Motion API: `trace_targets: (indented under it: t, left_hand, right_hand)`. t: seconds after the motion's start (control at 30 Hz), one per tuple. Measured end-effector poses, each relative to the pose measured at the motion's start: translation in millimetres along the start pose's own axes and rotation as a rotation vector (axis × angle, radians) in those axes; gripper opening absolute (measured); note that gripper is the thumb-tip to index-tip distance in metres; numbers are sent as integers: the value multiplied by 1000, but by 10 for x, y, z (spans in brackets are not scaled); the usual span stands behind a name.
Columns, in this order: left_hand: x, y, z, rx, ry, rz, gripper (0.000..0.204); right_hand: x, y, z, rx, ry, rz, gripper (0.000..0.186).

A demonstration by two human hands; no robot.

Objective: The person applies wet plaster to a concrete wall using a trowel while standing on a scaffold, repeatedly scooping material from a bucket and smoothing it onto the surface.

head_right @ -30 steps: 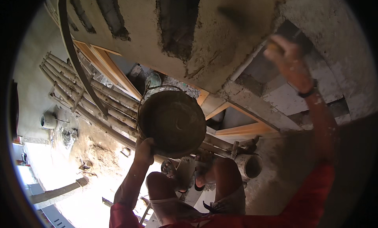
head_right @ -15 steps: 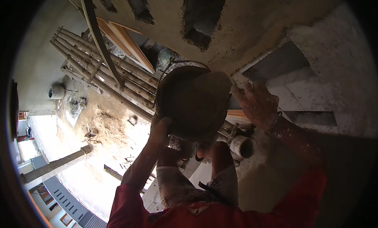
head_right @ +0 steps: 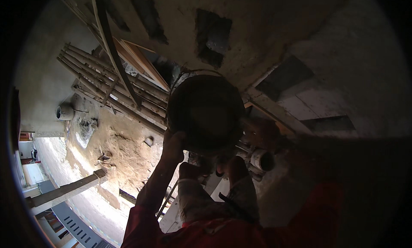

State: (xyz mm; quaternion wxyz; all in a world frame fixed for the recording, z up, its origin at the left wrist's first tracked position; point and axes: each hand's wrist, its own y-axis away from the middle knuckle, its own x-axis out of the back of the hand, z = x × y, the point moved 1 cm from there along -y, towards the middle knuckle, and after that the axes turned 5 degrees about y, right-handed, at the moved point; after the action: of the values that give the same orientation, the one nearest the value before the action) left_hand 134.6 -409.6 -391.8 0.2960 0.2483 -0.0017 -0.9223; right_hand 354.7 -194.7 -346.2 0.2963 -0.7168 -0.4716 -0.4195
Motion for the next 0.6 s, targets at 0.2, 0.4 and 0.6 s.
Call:
trace_targets:
  t: [0.2, 0.4, 0.6]
  left_hand:
    - [-217, 35, 290, 212, 130, 207, 54]
    - [-284, 91, 415, 162, 168, 172, 43]
    - [-261, 147, 430, 127, 203, 208, 49]
  right_hand:
    - [679, -220, -393, -122, 178, -209, 30]
    - [1360, -283, -813, 10, 108, -128, 42]
    - [1898, -534, -876, 8, -73, -424, 46]
